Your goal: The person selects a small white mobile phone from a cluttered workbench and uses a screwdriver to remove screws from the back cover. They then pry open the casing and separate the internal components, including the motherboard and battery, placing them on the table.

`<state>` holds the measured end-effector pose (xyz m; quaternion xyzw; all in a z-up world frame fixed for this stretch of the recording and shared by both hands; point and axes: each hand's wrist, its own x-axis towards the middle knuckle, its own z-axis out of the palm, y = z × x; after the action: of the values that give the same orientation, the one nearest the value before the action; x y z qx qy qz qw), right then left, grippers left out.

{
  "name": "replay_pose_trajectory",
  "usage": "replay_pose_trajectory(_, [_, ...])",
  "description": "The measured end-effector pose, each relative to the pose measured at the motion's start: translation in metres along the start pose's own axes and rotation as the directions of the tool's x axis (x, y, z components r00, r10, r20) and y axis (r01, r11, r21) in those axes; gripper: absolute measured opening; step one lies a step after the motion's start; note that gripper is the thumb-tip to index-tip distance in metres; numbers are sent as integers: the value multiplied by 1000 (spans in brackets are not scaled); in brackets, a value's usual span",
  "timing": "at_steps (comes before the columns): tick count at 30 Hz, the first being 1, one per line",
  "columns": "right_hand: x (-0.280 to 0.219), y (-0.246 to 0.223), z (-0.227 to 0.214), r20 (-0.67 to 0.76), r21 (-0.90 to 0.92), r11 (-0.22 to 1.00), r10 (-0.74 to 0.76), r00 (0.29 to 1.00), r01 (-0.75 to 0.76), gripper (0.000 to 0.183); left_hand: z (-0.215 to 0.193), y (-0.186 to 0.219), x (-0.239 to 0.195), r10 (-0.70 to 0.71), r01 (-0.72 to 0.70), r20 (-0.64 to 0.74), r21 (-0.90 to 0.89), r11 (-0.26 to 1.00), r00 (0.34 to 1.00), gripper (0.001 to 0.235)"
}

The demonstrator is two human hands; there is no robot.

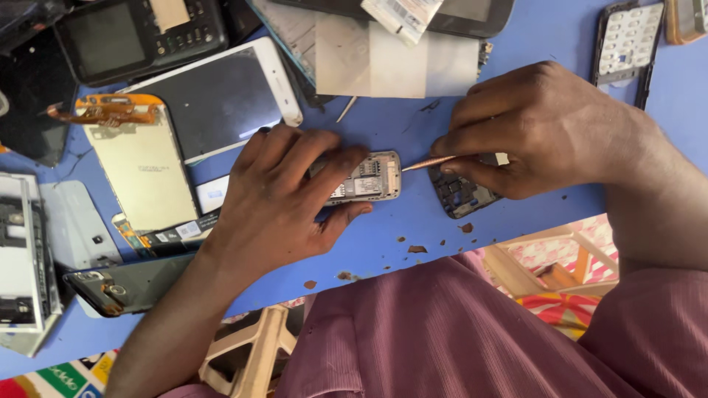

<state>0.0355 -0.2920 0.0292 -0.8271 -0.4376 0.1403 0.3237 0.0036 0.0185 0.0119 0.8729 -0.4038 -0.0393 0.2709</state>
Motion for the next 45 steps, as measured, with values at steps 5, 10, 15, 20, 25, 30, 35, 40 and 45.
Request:
replay_pose_trajectory(5, [-6, 2, -7, -52, 8, 999, -47, 998, 48, 17, -3, 0, 3, -28, 30, 49, -36, 999, 998, 54])
replay_pose_trajectory(10, [-10, 5, -9, -87, 68, 995, -64, 994, 70, 16, -5, 0, 5, -46, 49, 93, -32, 998, 995, 56])
replay_pose_trajectory(15, [-14, 9, -6, -105, 79, 993, -81, 991, 90, 19, -4, -1, 4, -40, 45, 99, -43, 998, 994, 57])
replay_pose_trajectory(20, [-15, 11, -4, -115, 89, 991, -93, 989, 103, 23, -4, -2, 3, -45, 51, 106, -60, 997, 993, 58])
replay_pose_trajectory(25, [-13, 9, -4, -129, 84, 991, -93, 987, 104, 22, -3, -4, 2, -34, 40, 93, -53, 998, 995, 57])
replay_pose_trajectory(30, [-12, 9, -3, -97, 91, 992, -73, 993, 82, 22, -4, -5, 4, -13, 19, 79, -77, 997, 997, 57])
replay_pose_trajectory(35, [-10, 7, -3, -91, 80, 994, -66, 994, 73, 19, -6, -4, 4, -20, 27, 81, -92, 995, 997, 54])
replay_pose_trajectory(40, [-7, 6, 1, -47, 53, 998, -42, 998, 45, 18, -5, -4, 2, -4, 8, 54, -75, 997, 999, 55])
replay_pose_trajectory(45, [-5, 6, 5, -31, 74, 996, -43, 999, 46, 19, -5, -6, -1, -2, 7, 58, -95, 995, 998, 55])
